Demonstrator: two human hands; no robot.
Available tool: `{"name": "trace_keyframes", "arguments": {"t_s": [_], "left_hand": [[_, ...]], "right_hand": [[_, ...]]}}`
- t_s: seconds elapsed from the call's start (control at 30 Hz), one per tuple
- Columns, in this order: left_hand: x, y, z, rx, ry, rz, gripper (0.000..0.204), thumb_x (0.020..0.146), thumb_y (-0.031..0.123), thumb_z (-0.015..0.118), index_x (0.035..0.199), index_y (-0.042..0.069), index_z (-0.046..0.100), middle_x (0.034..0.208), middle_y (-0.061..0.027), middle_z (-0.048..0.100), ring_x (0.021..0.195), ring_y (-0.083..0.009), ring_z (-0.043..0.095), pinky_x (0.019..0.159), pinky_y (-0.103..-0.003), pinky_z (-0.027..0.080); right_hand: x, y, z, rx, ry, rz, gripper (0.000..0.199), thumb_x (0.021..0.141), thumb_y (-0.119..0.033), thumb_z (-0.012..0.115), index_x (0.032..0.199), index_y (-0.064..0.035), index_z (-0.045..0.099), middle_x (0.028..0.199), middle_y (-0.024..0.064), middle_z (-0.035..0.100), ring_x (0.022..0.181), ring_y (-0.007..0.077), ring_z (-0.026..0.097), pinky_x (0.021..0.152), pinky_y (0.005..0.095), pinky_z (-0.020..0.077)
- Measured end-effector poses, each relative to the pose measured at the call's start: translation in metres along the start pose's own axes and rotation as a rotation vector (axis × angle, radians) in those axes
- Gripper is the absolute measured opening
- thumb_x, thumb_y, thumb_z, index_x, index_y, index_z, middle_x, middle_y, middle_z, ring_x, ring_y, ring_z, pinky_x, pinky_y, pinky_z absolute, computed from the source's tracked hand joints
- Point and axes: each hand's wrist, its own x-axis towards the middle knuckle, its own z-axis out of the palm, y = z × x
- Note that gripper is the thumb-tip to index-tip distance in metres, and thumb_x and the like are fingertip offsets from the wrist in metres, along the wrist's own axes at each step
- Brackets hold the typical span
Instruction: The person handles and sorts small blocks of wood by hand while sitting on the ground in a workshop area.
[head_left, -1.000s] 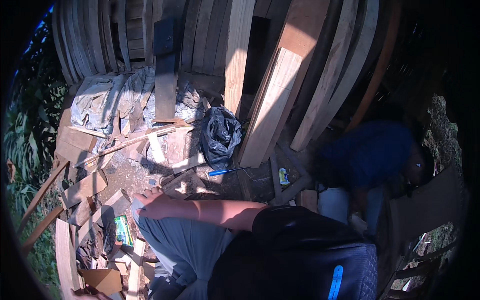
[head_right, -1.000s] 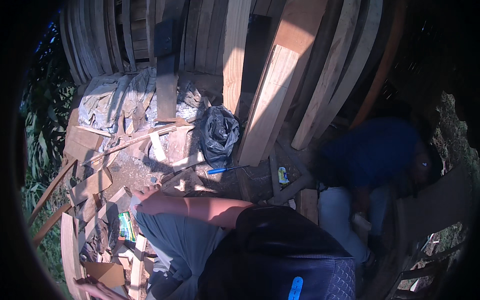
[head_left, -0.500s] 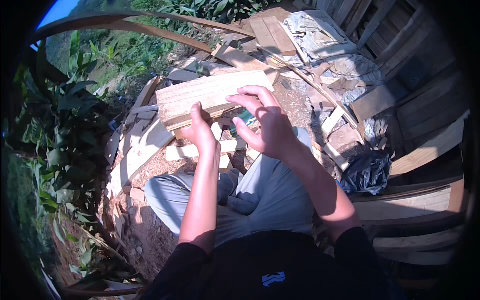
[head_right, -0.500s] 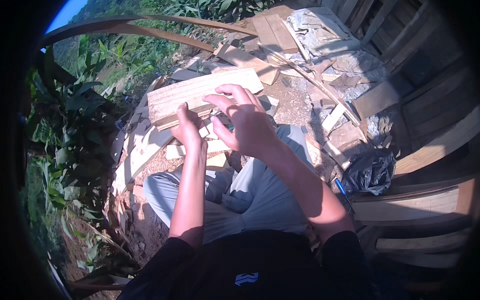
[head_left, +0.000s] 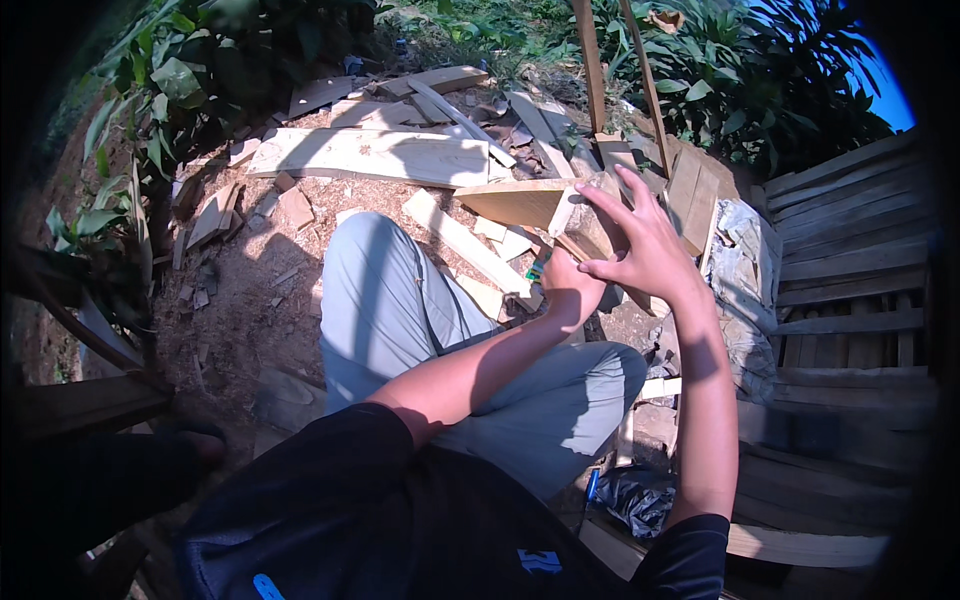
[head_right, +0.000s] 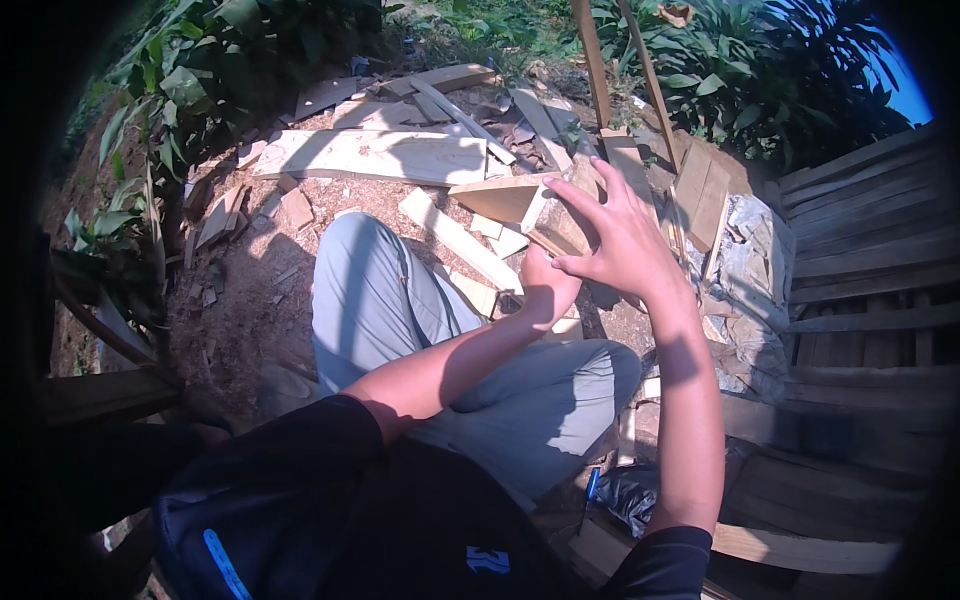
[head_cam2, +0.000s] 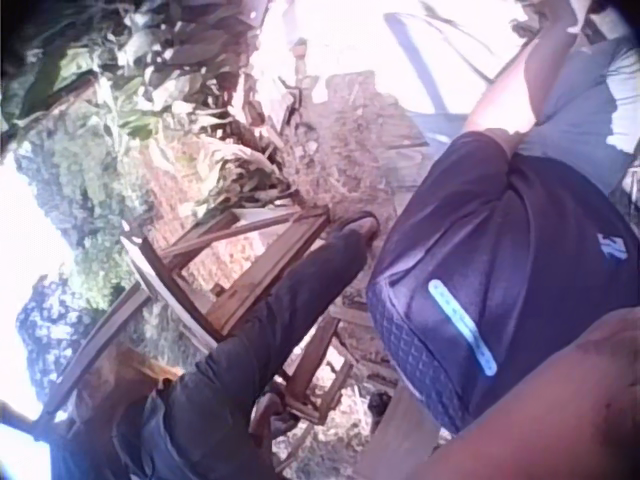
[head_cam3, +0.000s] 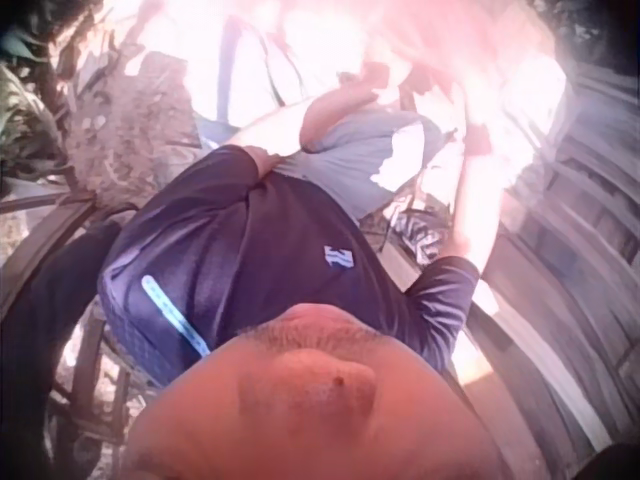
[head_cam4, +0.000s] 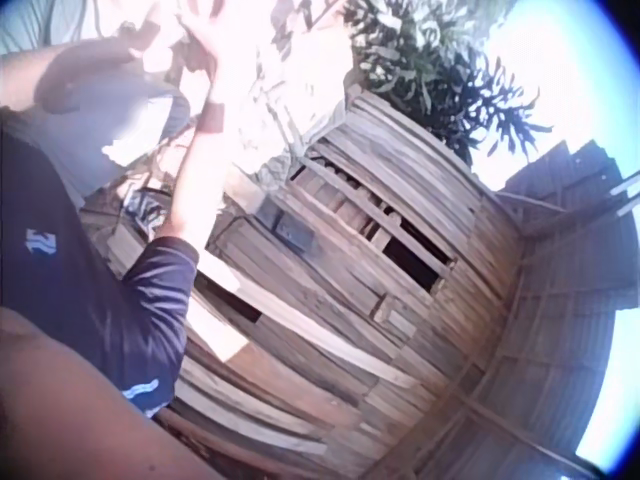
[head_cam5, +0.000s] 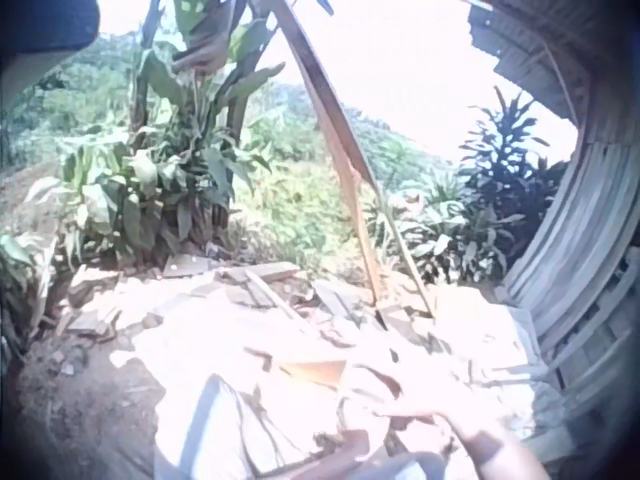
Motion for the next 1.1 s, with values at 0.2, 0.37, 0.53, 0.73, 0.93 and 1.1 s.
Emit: {"name": "trace_keyframes", "arguments": {"t_s": [0.2, 0.37, 0.53, 0.73, 0.93, 1.1], "left_hand": [[0.003, -0.003, -0.004, -0.044, -0.009, 0.021, 0.053, 0.075, 0.017, 0.08, 0.121, 0.004, 0.057, 0.105, -0.0127, 0.07, 0.1, -0.0253, 0.069, 0.086, -0.037, 0.053], [0.01, -0.002, -0.019, -0.107, -0.041, 0.152, 0.047, 0.074, 0.015, 0.08, 0.113, 0.001, 0.058, 0.1, -0.0118, 0.07, 0.095, -0.0238, 0.069, 0.082, -0.036, 0.053], [0.012, 0.005, -0.026, 0.004, 0.087, 0.052, 0.058, 0.065, 0.032, 0.087, 0.106, 0.002, 0.06, 0.095, -0.0201, 0.071, 0.096, -0.0398, 0.068, 0.086, -0.048, 0.053], [0.011, 0.003, -0.033, 0.048, 0.077, 0.067, 0.058, 0.065, 0.032, 0.087, 0.104, 0.002, 0.056, 0.095, -0.0182, 0.07, 0.093, -0.0353, 0.069, 0.084, -0.045, 0.052], [0.022, -0.003, -0.049, -0.04, 0.06, 0.074, 0.056, 0.067, 0.029, 0.085, 0.106, 0.002, 0.057, 0.095, -0.0194, 0.071, 0.095, -0.0364, 0.069, 0.085, -0.044, 0.052], [0.042, 0.016, -0.081, -0.372, 0.016, 0.245, 0.054, 0.078, 0.023, 0.08, 0.119, -0.004, 0.056, 0.109, -0.0148, 0.068, 0.098, -0.0214, 0.067, 0.087, -0.036, 0.052]], "right_hand": [[0.019, 0.002, 0.017, 0.028, -0.031, -0.044, 0.068, 0.063, -0.026, 0.087, 0.126, -0.0229, 0.062, 0.145, 0.024, 0.038, 0.132, 0.0457, 0.044, 0.107, 0.0488, 0.0422], [0.03, -0.005, 0.023, -0.05, 0.03, -0.147, 0.059, 0.063, -0.024, 0.087, 0.118, -0.0198, 0.065, 0.142, 0.025, 0.041, 0.128, 0.0462, 0.048, 0.105, 0.0485, 0.0438], [0.038, -0.012, 0.025, 0.008, 0.073, -0.053, 0.058, 0.062, -0.024, 0.087, 0.116, -0.0182, 0.067, 0.135, 0.0243, 0.045, 0.125, 0.0455, 0.05, 0.102, 0.0488, 0.0457], [0.04, -0.014, 0.029, 0.04, 0.084, 0.005, 0.061, 0.061, -0.028, 0.087, 0.118, -0.0195, 0.066, 0.133, 0.0248, 0.046, 0.125, 0.0452, 0.05, 0.102, 0.0491, 0.0463], [0.046, -0.02, 0.03, 0.15, 0.123, -0.002, 0.109, 0.063, -0.044, 0.087, 0.155, -0.0313, 0.029, 0.147, 0.0277, 0.04, 0.134, 0.0474, 0.042, 0.109, 0.0507, 0.0407], [0.022, -0.004, 0.024, 0.479, 0.105, 0.189, 0.12, 0.064, -0.048, 0.088, 0.157, -0.0148, 0.021, 0.156, 0.0224, 0.032, 0.146, 0.0381, 0.031, 0.118, 0.0474, 0.0291]]}}
